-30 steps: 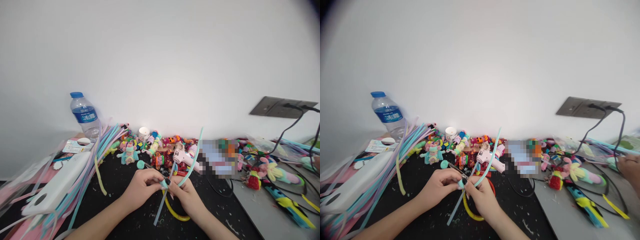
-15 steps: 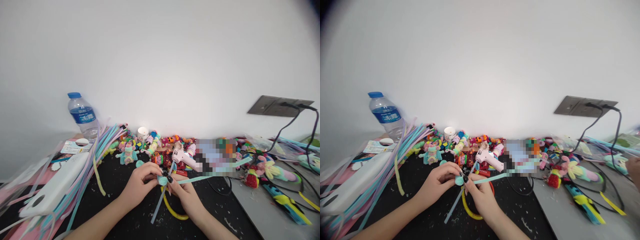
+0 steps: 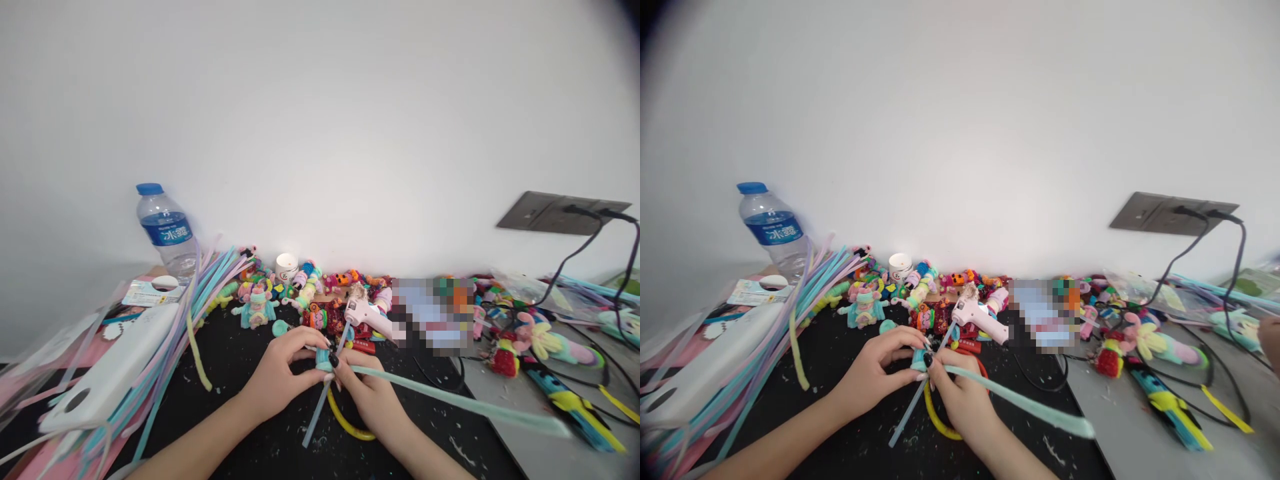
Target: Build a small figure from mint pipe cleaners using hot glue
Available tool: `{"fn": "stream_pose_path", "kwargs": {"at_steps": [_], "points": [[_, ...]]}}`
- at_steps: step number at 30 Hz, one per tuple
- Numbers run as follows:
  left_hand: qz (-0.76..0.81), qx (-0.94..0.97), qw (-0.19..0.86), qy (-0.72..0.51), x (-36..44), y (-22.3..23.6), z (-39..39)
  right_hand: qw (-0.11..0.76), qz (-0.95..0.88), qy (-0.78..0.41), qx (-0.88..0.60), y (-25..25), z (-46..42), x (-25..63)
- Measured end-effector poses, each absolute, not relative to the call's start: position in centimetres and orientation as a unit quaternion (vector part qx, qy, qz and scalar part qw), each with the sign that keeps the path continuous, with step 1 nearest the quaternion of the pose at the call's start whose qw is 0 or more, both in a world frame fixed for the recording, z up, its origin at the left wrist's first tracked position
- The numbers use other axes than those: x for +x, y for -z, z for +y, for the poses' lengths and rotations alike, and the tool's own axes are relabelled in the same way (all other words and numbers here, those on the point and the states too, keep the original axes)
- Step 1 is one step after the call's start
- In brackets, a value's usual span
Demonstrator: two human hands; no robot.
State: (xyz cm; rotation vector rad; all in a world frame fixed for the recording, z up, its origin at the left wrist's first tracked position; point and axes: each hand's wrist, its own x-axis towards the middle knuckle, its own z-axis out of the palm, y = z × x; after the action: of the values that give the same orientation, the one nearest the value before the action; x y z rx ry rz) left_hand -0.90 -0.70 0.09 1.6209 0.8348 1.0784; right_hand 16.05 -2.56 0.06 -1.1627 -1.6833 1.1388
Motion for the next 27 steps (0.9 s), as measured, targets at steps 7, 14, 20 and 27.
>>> {"fn": "stream_pose_path", "kwargs": {"at_steps": [7, 14, 20, 27], "points": [[0.360, 0.654, 0.490, -0.449, -0.91, -0.03, -0.52, 0.382, -0.673, -0.433, -0.462, 0.04, -2.57, 16.02], [0.364, 0.633, 0.510, -0.456, -0.93, 0.28, -0.50, 0.380, -0.677, -0.417, -0.473, 0.25, -2.57, 15.94], [0.366, 0.620, 0.532, -0.446, -0.66, 0.21, -0.48, 0.392, -0.669, -0.419, -0.473, 0.39, -2.52, 16.14], [0.358, 0.624, 0.538, -0.440, -0.69, 0.48, -0.63, 0.379, -0.662, -0.428, -0.484, -0.04, -2.41, 15.94]]}}
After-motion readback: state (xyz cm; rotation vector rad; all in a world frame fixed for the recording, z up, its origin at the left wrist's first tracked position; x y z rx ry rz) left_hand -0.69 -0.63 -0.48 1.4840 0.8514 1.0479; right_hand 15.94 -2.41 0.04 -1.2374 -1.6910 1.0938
